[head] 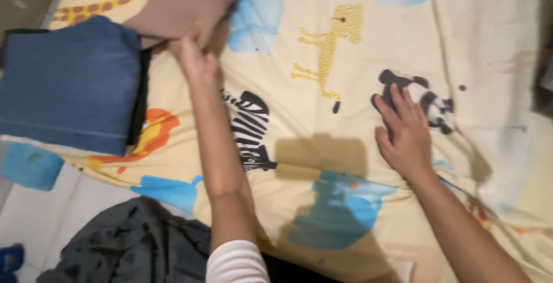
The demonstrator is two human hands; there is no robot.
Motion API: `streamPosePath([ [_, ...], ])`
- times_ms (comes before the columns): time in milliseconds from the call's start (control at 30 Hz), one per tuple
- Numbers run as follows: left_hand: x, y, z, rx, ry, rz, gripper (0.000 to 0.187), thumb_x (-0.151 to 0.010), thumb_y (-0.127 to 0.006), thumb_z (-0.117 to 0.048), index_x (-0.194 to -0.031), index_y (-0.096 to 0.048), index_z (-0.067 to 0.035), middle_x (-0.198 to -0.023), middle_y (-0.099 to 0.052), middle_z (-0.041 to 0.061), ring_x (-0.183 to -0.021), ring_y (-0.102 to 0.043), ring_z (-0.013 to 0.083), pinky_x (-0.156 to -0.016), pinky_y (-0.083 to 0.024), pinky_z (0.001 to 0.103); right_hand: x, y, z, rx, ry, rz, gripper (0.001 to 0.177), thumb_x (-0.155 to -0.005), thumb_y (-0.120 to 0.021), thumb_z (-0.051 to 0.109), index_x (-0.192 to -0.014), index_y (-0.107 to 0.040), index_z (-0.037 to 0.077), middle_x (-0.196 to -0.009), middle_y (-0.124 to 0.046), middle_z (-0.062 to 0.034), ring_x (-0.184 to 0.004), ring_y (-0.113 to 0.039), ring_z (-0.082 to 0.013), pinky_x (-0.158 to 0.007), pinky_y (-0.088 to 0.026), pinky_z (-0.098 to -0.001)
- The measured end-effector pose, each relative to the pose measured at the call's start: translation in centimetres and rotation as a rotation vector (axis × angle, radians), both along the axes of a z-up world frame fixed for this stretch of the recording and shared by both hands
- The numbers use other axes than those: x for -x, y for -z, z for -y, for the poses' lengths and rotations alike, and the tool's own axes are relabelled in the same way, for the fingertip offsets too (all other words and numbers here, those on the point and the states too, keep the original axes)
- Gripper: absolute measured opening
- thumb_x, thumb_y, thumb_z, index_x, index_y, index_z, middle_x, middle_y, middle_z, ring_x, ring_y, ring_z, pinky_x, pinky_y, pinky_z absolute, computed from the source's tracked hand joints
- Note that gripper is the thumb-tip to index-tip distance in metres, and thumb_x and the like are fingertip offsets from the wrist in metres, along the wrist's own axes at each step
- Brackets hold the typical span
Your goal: Folding various items of laundry including jeans, t-shirts, and undergarments on a bed.
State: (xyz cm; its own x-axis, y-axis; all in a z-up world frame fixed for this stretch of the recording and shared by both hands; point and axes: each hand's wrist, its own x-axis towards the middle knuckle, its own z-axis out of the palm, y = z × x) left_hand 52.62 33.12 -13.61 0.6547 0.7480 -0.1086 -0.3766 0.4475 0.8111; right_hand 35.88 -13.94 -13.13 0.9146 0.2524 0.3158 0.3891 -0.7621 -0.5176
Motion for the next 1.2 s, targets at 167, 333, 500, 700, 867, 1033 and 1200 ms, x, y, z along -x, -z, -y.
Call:
streamPosePath([
  [167, 1.3, -2.8, 3.5, 0.095, 0.257, 0.213, 0.059, -0.08, -0.055, 0.015, -0.137, -0.043, 0.008, -0.129, -0.055, 0.028, -0.108, -0.065, 0.0482, -0.084, -0.061, 0.058, 0.2, -0.2, 0.4, 0.013, -0.073, -0.027, 0.058, -0.088, -0.062, 0.018, -0.146, -0.059, 0.019, -0.164, -0.043, -0.0136, -0.152, -0.038, -0.0385, -0.122, -0.03, -0.0568],
  [333, 3.5, -6.8, 2.1, 0.083, 0.294, 0.292, 0.06, -0.085, -0.055, 0.013, -0.141, -0.037, 0.008, -0.129, -0.053, 0.029, -0.105, -0.065, 0.0528, -0.081, -0.061, 0.06, 0.3, 0.1, 0.6, 0.018, -0.105, -0.026, 0.055, -0.091, -0.062, 0.021, -0.145, -0.06, 0.02, -0.164, -0.045, -0.0128, -0.153, -0.039, -0.0386, -0.123, -0.031, -0.0566],
  [500, 7.8, -9.3, -1.4, -0.354, -0.022, 0.341, 0.082, -0.086, -0.074, 0.01, -0.155, -0.032, -0.002, -0.145, -0.051, 0.021, -0.128, -0.058, 0.0364, -0.105, -0.054, 0.043, 0.5, 0.1, 0.9, 0.006, -0.105, -0.039, 0.052, -0.093, -0.061, 0.023, -0.145, -0.062, 0.02, -0.164, -0.047, -0.0133, -0.154, -0.04, -0.0395, -0.124, -0.03, -0.0559],
  [700, 13.3, -9.2, -11.3, -0.41, -0.484, 0.225, 0.066, -0.081, -0.064, 0.004, -0.142, -0.042, 0.014, -0.14, -0.056, 0.03, -0.122, -0.061, 0.0414, -0.103, -0.056, 0.054, 0.5, 0.7, 1.1, 0.013, -0.105, -0.024, 0.051, -0.094, -0.061, 0.024, -0.145, -0.062, 0.02, -0.165, -0.048, -0.0129, -0.154, -0.04, -0.0394, -0.125, -0.031, -0.0544],
  [867, 14.0, -8.1, -12.3, -0.435, -0.41, 0.183, 0.068, -0.08, -0.064, 0.004, -0.143, -0.042, 0.013, -0.14, -0.056, 0.028, -0.123, -0.06, 0.0401, -0.104, -0.055, 0.052, 0.6, 0.9, 1.0, 0.004, -0.101, -0.012, 0.05, -0.094, -0.062, 0.023, -0.144, -0.063, 0.02, -0.164, -0.05, -0.0126, -0.154, -0.042, -0.0398, -0.125, -0.032, -0.0516],
  [1033, 15.9, -4.1, -12.5, -0.433, -0.326, 0.106, 0.07, -0.078, -0.064, 0.003, -0.144, -0.041, 0.011, -0.141, -0.056, 0.027, -0.124, -0.06, 0.0386, -0.104, -0.054, 0.05, 0.4, 1.1, 0.6, 0.012, -0.098, -0.017, 0.051, -0.092, -0.062, 0.019, -0.143, -0.064, 0.02, -0.163, -0.051, -0.013, -0.154, -0.043, -0.0404, -0.126, -0.032, -0.0499],
  [1200, 9.3, -0.9, -5.3, -0.393, -0.039, 0.087, 0.072, -0.077, -0.065, 0.003, -0.145, -0.041, 0.01, -0.141, -0.056, 0.025, -0.126, -0.059, 0.037, -0.105, -0.053, 0.049, -0.5, 2.9, 1.6, -0.1, -0.091, 0.0, 0.057, -0.084, -0.06, 0.003, -0.137, -0.067, 0.021, -0.156, -0.055, -0.012, -0.152, -0.044, -0.0377, -0.127, -0.032, -0.0527],
])
